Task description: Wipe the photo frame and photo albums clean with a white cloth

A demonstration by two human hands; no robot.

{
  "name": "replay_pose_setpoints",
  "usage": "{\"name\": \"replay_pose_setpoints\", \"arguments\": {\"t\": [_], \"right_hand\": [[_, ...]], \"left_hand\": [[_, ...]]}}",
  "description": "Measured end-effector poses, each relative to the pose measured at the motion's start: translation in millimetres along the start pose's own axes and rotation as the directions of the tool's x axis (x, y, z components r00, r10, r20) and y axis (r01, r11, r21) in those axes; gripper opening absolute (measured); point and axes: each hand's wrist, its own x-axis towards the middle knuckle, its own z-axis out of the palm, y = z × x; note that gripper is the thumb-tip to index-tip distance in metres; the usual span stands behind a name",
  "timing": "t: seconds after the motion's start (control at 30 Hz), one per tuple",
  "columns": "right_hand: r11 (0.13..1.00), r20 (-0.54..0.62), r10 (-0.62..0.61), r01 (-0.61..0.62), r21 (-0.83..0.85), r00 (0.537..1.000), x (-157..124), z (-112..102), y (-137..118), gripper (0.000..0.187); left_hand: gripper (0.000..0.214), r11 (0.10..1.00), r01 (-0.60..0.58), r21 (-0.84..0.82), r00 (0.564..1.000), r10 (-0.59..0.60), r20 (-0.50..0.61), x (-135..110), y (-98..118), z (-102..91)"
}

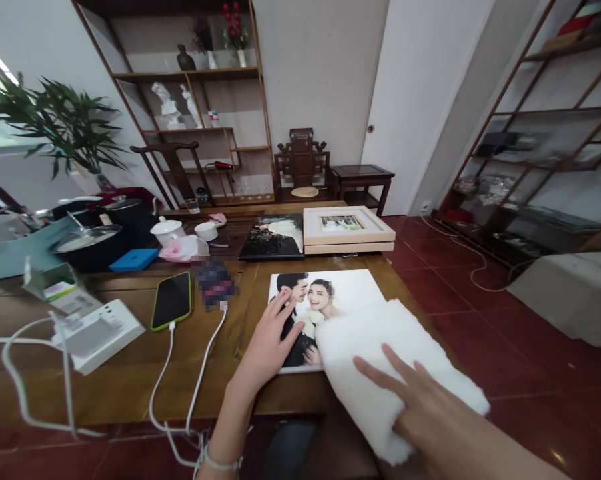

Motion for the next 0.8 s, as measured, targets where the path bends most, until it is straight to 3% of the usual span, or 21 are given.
{"name": "replay_pose_setpoints", "arguments": {"t": [0.13,0.3,0.47,0.53,0.63,0.73,0.8], "right_hand": [[0.999,-0.056,0.038,-0.037,0.015,0.998,18,-20,5,0.047],[0.995,-0.147,0.098,-0.101,-0.011,0.984,76,-63,19,0.043],[0.992,-0.206,0.120,-0.127,-0.021,0.971,118,-81,33,0.037],[0.992,-0.205,0.115,-0.123,-0.026,0.972,116,-81,33,0.039],[0.994,-0.171,0.100,-0.106,-0.027,0.980,93,-69,24,0.044],[0.994,-0.098,0.105,-0.108,-0.024,0.990,55,-42,9,0.049],[0.997,-0.033,0.076,-0.077,-0.031,0.997,32,-22,1,0.041]], "left_hand": [[0.045,1.000,-0.018,0.006,1.000,0.018,-0.007,0,-1,-0.3],[0.045,1.000,-0.013,-0.007,1.000,0.013,-0.006,-1,-1,-1.2],[0.043,1.000,-0.012,-0.020,1.000,0.012,-0.015,-1,1,-1.8],[0.043,1.000,-0.012,-0.025,1.000,0.012,-0.016,0,0,-1.4],[0.044,0.999,-0.014,-0.031,1.000,0.014,-0.017,0,-2,-0.3],[0.045,1.000,-0.009,-0.027,1.000,0.009,-0.017,-1,-3,0.5],[0.045,1.000,-0.005,-0.020,1.000,0.005,-0.012,-1,-2,0.5]]}}
